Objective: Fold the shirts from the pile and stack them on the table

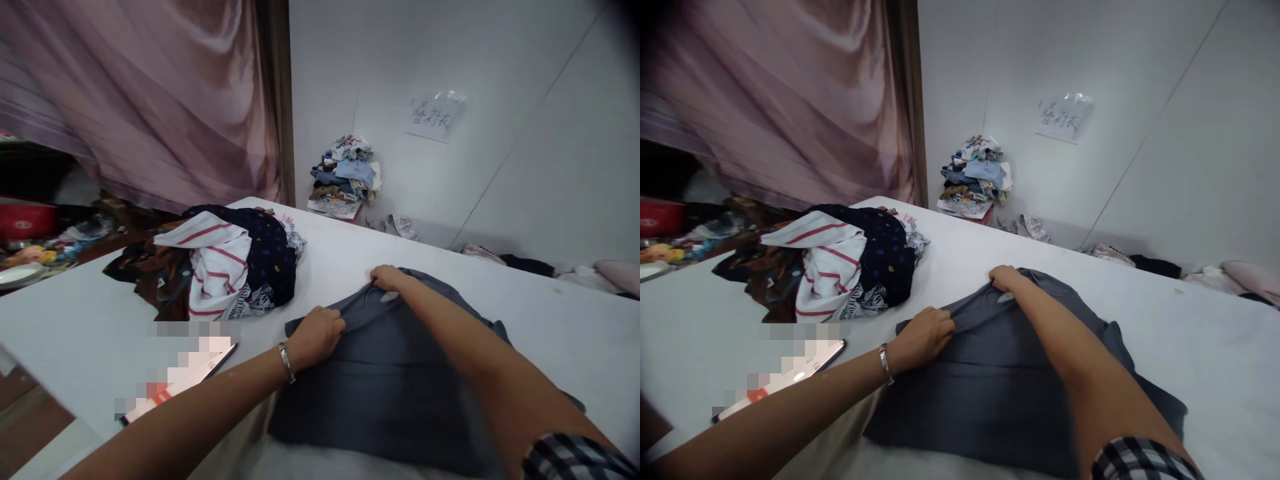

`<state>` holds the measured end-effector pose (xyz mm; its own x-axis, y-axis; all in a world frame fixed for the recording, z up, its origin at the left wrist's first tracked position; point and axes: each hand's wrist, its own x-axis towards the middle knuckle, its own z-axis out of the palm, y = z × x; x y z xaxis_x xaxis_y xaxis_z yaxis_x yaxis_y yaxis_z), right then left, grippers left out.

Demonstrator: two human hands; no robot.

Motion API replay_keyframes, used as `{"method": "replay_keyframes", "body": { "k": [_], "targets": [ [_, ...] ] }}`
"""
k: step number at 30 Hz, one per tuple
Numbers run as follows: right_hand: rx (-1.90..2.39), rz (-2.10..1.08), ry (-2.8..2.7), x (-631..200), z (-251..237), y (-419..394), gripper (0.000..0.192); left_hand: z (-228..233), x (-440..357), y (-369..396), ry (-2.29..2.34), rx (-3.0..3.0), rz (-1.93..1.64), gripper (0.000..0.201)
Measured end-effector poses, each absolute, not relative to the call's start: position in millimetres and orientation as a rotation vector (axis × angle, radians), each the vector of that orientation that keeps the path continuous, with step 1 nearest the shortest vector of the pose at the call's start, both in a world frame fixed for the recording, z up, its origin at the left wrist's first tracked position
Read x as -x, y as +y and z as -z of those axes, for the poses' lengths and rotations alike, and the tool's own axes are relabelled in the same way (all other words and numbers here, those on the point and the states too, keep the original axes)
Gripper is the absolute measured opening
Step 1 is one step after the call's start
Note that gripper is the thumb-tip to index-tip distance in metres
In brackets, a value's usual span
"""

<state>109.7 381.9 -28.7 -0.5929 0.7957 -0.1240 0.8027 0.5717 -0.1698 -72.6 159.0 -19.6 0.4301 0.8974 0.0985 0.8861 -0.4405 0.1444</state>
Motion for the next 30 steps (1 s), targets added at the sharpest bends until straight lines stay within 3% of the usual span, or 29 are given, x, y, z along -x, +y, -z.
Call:
{"method": "replay_keyframes", "body": {
  "k": [2, 6, 9, 13, 17, 23, 27, 30],
  "targets": [
    [-1.455, 0.307, 2.795, -108, 24, 397, 0.018, 21, 73, 153, 1.566, -2.590, -0.230, 0.021],
    [-1.831, 0.224, 2.806, -109, 13, 430, 0.040, 21, 78, 163, 1.653, -2.364, -0.146, 0.016],
    [-2.074, 0.287, 2.754, -121, 10, 448, 0.053, 18, 87, 188, 1.789, -2.108, -0.188, 0.028],
    [-2.003, 0.349, 2.724, -165, 13, 451, 0.040, 18, 94, 232, 2.044, -2.023, -0.343, 0.040],
    [-2.048, 0.338, 2.538, -238, 16, 432, 0.033, 29, 79, 271, 2.136, -1.983, -0.269, 0.057],
    [-2.187, 0.332, 2.278, -323, 34, 394, 0.042, 24, 72, 318, 2.203, -1.952, -0.178, 0.024],
    [-2.218, 0.351, 2.273, -328, 45, 391, 0.046, -5, 91, 328, 2.406, -1.882, -0.260, 0.038],
    [-2.186, 0.395, 2.335, -309, 49, 402, 0.049, -17, 86, 295, 2.284, -1.995, -0.310, 0.047]
  ]
}}
